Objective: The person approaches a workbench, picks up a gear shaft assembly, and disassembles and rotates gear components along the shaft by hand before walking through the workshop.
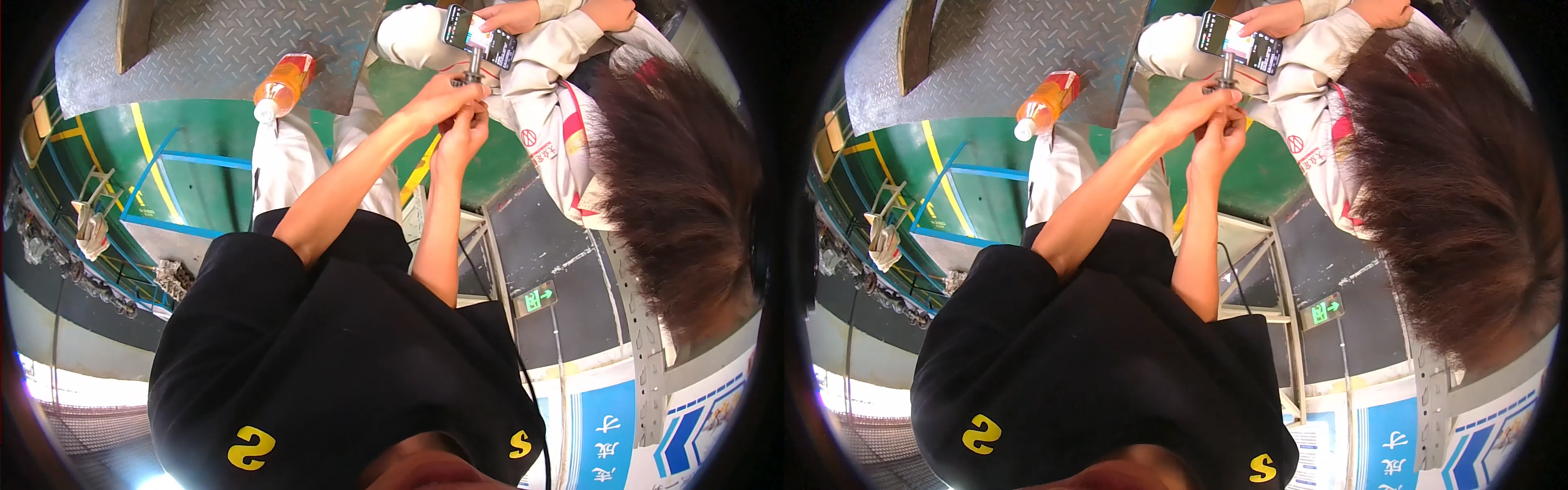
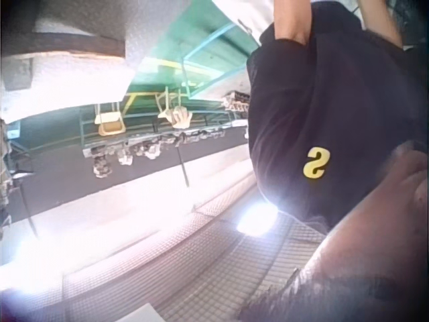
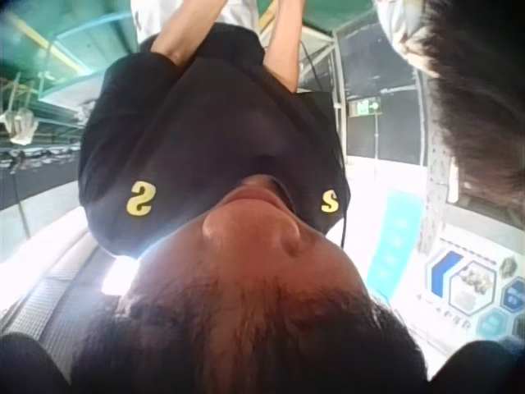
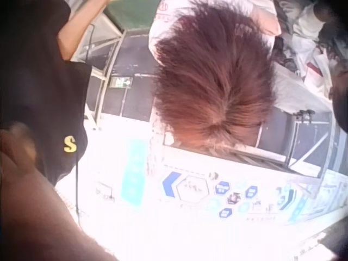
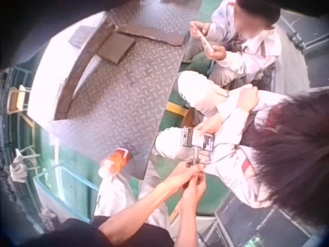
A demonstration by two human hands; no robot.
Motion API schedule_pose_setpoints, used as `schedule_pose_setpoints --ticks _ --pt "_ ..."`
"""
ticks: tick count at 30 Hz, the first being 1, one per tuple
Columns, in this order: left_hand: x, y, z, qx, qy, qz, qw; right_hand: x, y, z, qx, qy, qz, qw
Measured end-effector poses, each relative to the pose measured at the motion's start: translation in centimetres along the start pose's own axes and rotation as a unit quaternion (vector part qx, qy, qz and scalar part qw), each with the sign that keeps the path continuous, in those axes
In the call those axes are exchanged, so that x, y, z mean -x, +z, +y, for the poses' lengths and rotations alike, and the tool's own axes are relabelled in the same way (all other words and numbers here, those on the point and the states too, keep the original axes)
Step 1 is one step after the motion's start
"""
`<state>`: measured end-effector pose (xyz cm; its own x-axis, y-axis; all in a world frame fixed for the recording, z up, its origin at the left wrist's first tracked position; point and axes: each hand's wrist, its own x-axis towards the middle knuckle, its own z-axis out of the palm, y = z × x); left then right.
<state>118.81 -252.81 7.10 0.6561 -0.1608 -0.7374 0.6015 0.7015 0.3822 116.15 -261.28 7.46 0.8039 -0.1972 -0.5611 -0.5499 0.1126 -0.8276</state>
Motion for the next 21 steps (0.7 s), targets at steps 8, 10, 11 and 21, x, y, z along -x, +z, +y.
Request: schedule_pose_setpoints --ticks 8,10,11,21 --pt "0.0 -0.4 -0.7 -0.019 -0.02 -0.008 1.0 2.2 -0.6 0.0 0.023 0.055 0.004 0.998" --pt "0.5 0.2 0.1 -0.011 -0.029 -0.004 1.0 1.2 0.8 -0.1 -0.05 0.014 0.026 0.998" --pt "0.3 0.2 0.4 -0.02 0.029 0.01 0.999 1.8 0.1 0.4 -0.043 0.023 -0.002 0.999" --pt "-0.3 -0.7 -0.2 -0.088 -0.034 -0.003 0.996 1.8 -0.5 -0.1 -0.049 0.047 -0.009 0.998"
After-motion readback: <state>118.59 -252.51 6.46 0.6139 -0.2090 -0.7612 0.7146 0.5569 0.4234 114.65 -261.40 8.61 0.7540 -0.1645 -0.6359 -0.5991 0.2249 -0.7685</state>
